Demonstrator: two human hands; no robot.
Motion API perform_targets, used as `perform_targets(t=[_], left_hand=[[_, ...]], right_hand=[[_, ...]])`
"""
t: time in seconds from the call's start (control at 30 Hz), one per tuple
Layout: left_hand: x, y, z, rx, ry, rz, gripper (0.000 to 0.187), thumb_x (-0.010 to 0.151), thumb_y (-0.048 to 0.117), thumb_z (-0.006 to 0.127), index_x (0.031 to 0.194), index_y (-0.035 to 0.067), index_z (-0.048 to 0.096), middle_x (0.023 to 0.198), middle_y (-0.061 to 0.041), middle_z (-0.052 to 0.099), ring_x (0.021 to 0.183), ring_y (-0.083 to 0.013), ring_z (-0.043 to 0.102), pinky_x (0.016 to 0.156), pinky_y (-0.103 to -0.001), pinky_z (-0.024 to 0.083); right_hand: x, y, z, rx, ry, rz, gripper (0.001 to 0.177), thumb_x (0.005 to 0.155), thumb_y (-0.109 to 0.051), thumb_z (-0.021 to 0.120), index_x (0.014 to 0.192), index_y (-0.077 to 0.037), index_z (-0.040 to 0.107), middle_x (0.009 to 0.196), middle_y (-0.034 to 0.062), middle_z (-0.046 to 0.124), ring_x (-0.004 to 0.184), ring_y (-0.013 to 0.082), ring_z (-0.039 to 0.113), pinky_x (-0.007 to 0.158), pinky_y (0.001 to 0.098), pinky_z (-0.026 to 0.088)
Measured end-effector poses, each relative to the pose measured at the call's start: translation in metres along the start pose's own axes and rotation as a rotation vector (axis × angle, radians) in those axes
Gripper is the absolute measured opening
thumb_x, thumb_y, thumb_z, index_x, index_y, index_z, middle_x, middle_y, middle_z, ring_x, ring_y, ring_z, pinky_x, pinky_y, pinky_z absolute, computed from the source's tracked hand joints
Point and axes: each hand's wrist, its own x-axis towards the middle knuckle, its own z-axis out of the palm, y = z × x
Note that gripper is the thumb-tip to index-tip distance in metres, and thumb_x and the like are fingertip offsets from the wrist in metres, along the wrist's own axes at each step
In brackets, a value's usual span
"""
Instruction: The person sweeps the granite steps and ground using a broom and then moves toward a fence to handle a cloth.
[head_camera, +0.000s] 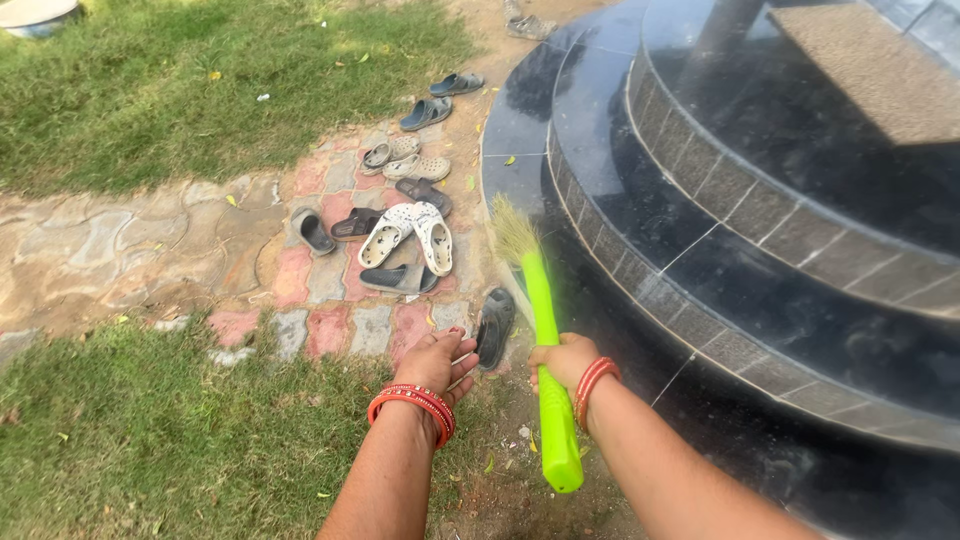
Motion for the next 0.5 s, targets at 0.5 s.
perform_targets(t=[0.5], left_hand=[[-0.033,0.006,-0.007,0.052,-0.131,0.002,0.019,0.099,0.03,0.06,0.114,0.019,0.06,0.105,0.004,0.07,0.091,-0.0129,0.064,0.086,-0.041,0.05]], right_hand=[[-0.004,0.174,-0.036,-0.255,-0.05,0.172,0.045,0.077,0.007,0.071,0.12,0.007,0.059,0.078,0.019,0.067,0.055,0.0279,0.067,0.051,0.0459,0.059]])
